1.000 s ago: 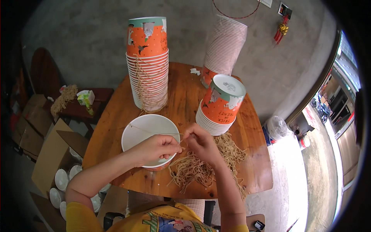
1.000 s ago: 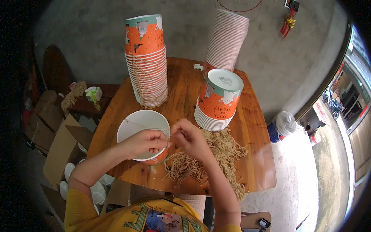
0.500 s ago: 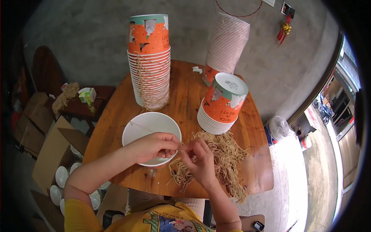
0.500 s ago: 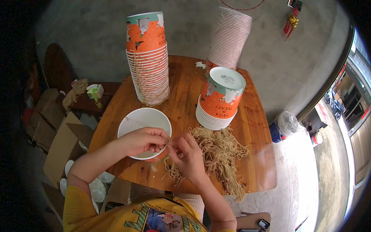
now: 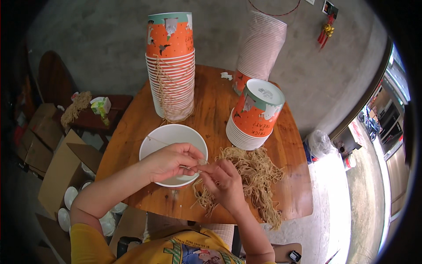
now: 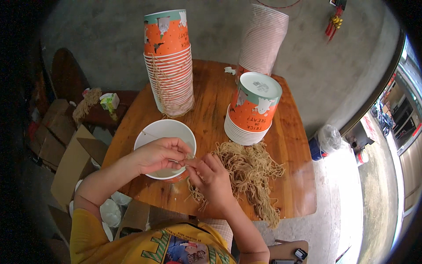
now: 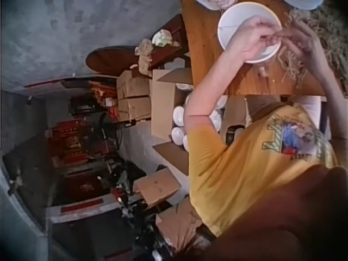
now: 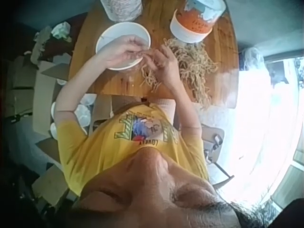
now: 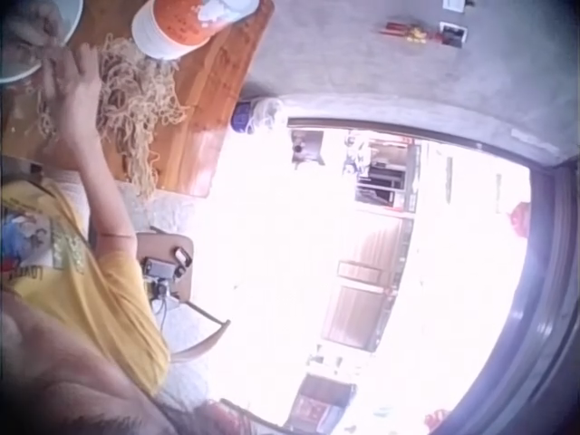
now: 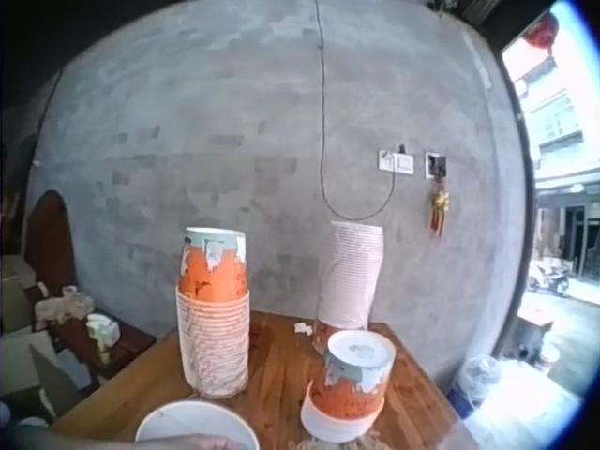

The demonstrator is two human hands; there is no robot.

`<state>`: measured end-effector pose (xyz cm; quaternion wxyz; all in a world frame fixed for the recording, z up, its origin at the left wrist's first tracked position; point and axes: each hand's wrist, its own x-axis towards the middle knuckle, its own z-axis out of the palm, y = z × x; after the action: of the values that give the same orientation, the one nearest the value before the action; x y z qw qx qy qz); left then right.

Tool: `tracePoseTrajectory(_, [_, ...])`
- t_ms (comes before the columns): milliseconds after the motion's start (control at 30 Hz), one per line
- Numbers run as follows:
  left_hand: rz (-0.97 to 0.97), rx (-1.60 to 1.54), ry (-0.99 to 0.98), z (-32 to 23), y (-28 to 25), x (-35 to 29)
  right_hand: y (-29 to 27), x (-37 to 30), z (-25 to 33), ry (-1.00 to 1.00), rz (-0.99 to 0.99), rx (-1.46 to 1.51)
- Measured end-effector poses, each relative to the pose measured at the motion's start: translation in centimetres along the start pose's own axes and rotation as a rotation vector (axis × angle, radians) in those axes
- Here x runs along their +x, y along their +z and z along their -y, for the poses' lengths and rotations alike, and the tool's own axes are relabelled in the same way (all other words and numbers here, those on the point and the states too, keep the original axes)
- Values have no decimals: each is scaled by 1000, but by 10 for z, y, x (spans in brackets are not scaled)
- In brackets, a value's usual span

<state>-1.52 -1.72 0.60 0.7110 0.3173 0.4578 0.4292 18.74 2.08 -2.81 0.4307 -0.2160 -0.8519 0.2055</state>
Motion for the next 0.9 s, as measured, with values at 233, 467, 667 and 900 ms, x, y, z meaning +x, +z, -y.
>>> tracePoseTrajectory(233, [-71, 550, 304, 4, 12, -6, 2, 6, -8, 331, -89, 353])
tracePoseTrajectory(467, [-100, 603, 414, 7, 23, -9, -1, 7, -3, 203, -8, 171])
tracePoseTrajectory(667, [-28, 694, 490, 13, 14, -4, 2, 6, -3, 256, -26, 188])
tracePoseTrajectory(900, [-92, 914, 547, 9, 21, -9, 6, -1, -5, 199, -84, 66])
